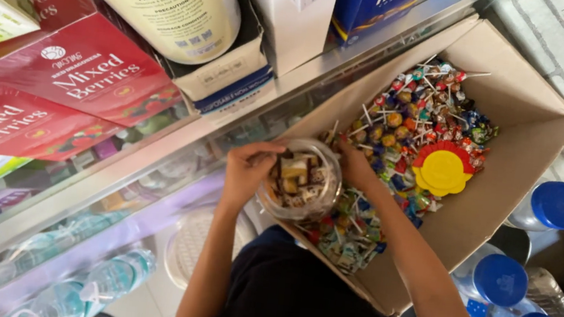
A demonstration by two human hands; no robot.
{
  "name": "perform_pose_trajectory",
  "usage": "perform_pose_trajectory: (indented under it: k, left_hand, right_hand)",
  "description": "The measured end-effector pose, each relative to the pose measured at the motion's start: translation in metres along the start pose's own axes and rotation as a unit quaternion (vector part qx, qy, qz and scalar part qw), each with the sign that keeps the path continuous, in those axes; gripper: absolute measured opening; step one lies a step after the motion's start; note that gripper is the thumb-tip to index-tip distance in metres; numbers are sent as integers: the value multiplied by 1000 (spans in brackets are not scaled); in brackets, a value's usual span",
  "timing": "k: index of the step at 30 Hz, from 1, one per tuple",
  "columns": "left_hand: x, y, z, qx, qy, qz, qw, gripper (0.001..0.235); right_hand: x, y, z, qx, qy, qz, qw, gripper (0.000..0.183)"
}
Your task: The person fills a clear plastic jar with assorted lollipops from a large cardboard box. They then place a yellow lid on the jar and set it on a glass display counter. The person repeats the process with a second jar, filling it with lollipops and placing a red lid on it.
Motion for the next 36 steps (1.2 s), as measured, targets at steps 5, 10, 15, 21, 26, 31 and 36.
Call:
perform_pose_trajectory:
  k: [5, 10, 15, 21, 26, 31, 36]
  left_hand:
    - [0, 4, -3, -1, -2, -12, 1000, 22]
    - [-2, 35, -20, 1, -30, 87, 996, 24]
    - [0, -2, -56, 64, -13, -22, 998, 27]
    - [-3, -1, -68, 86, -38, -32, 995, 24]
    - [-5, -17, -69, 113, -35, -52, 992, 25]
    - [-5, -10, -66, 62, -34, -24, 997, 26]
    - [-3, -6, -69, 18, -15, 6, 1000, 26]
  right_hand:
    - [-7, -36, 30, -34, -118, 44, 991, 43]
    - [-33, 28, 94, 126, -141, -137, 972, 46]
    - [-74, 130, 133, 331, -84, 8, 940, 51]
    - [-96, 205, 136, 160, -7, 134, 978, 67]
    - [-90, 156, 117, 228, -70, 34, 970, 46]
    - [-94, 204, 123, 165, -72, 64, 982, 45]
    - [-102, 270, 118, 37, 12, 164, 986, 69]
Point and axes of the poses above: each hand's wrist, its own x-axis towards the middle knuckle, its own z-axis out of the back of the hand, y = z × x, the point moved 5 cm from there along x, towards the middle knuckle
